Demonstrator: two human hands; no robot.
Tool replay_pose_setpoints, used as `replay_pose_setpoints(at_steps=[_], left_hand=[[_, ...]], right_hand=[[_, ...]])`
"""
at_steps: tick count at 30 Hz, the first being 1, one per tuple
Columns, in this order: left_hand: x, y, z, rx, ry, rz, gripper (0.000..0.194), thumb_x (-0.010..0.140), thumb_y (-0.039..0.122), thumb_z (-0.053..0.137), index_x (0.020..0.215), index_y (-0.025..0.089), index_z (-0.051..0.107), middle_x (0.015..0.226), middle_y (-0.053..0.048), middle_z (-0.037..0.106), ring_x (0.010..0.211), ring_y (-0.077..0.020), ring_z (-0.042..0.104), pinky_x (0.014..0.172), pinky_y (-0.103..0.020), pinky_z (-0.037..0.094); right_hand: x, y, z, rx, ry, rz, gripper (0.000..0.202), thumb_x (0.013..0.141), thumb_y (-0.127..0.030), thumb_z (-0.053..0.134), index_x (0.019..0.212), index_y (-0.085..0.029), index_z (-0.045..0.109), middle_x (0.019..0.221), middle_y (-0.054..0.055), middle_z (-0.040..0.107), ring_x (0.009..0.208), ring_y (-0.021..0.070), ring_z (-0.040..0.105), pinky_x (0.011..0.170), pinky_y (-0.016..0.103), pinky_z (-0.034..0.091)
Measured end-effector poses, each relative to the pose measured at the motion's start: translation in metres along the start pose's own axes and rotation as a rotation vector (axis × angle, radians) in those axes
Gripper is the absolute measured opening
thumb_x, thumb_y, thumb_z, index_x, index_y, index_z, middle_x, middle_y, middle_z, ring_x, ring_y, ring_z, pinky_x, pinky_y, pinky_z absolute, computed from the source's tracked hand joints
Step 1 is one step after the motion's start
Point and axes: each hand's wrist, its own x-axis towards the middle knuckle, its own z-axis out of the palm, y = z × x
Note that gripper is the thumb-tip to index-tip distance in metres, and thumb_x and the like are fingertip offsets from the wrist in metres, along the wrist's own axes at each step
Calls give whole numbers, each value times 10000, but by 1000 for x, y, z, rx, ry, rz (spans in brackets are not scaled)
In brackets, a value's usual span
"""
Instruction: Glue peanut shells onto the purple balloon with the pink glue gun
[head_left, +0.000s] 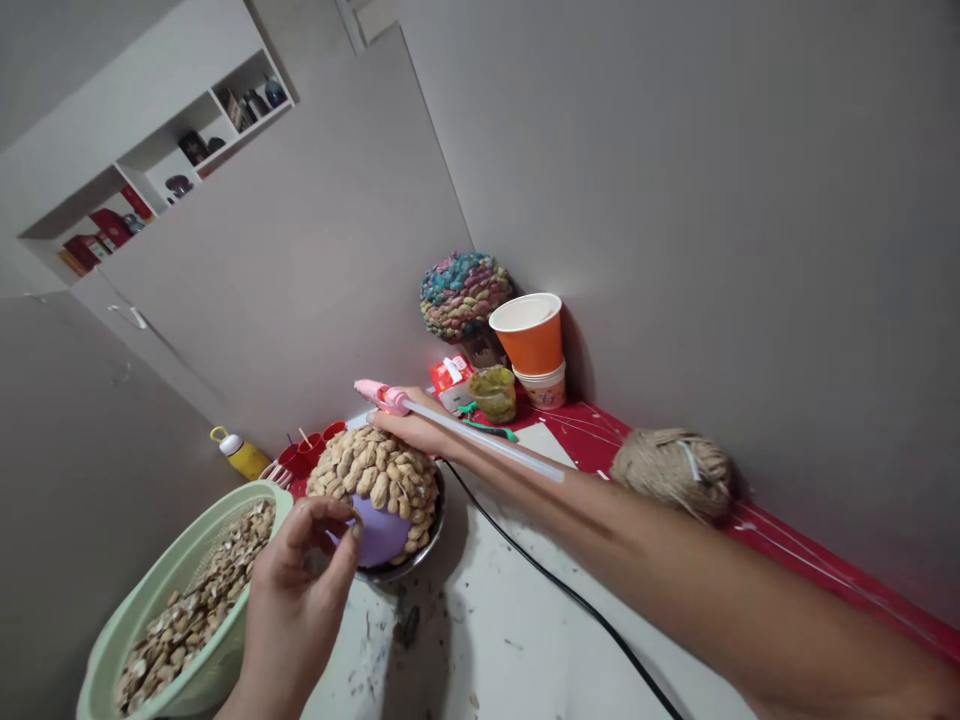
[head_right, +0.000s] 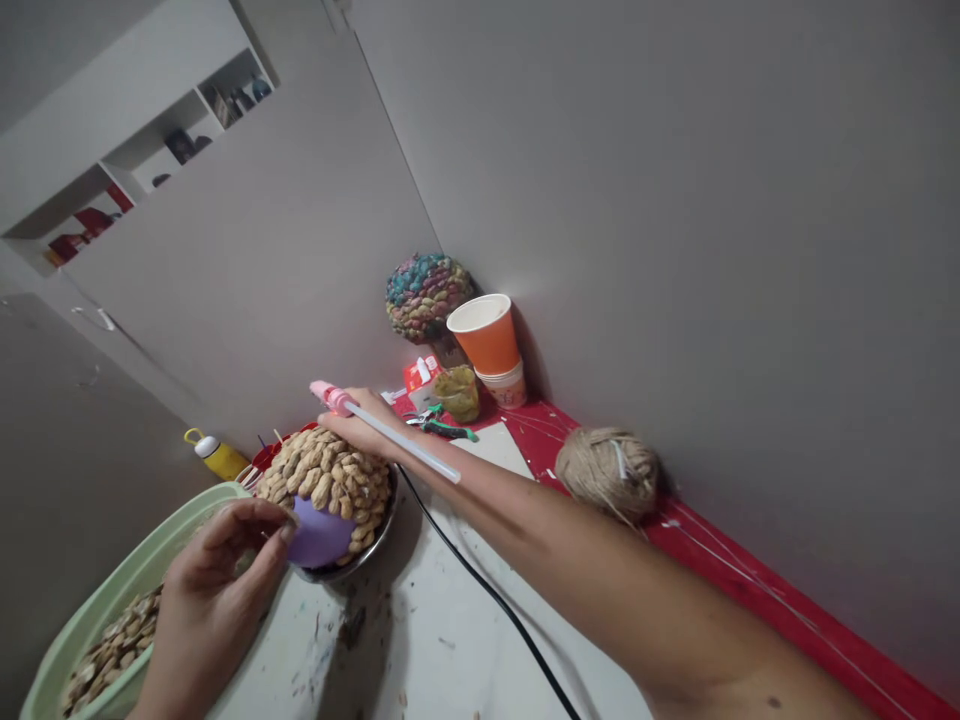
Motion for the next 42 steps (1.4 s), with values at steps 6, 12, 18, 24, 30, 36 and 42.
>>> replay_pose_setpoints(at_steps=[6,12,18,24,30,36,42], left_hand=[[1,0,0,-34,49,-89,151,787,331,713,837,200,658,755,-23,663,685,-179,590,631,-266,453],[3,1,9,-26,78,-132,143,797,327,687,831,193,648,762,-21,659,687,-172,581,638,-268,459],[3,4,15,107,123,-70,109,822,304,659,812,197,642,707,8,629,622,-141,531,601,-253,430],[3,8,20,194,167,12,96,828,281,657,776,205,632,637,35,591,559,-124,497,540,-232,402],[3,4,23,223,206,43,72,821,277,664,820,206,674,656,24,618,555,-137,509,544,-244,408],[-4,3,23,219,220,97,60,822,262,667,850,216,694,735,-1,659,590,-149,536,581,-260,413],[-6,0,27,201,253,137,73,806,199,667,874,223,670,765,2,644,631,-152,539,623,-261,419]], right_hand=[[26,16,9,-16,13,22,402,937,-313,491,1317,-355,618,1168,-26,694,1225,248,583,925,362,494],[78,51,23,-265,2,127,208,908,-246,565,1063,-214,700,1012,41,707,972,196,625,787,280,465],[136,100,44,-367,23,202,94,851,-201,581,793,-160,644,666,-9,574,657,139,505,595,238,356],[140,116,47,-419,49,193,195,843,-268,600,679,-176,550,652,-5,532,631,135,438,583,248,298],[140,119,48,-434,67,180,237,841,-292,597,648,-187,511,648,-8,525,627,136,437,585,251,305],[140,121,48,-440,80,207,225,839,-300,606,663,-183,528,648,-2,534,618,136,444,565,243,310],[140,120,47,-453,67,200,221,848,-281,612,666,-179,539,669,9,557,631,142,449,591,257,315]])
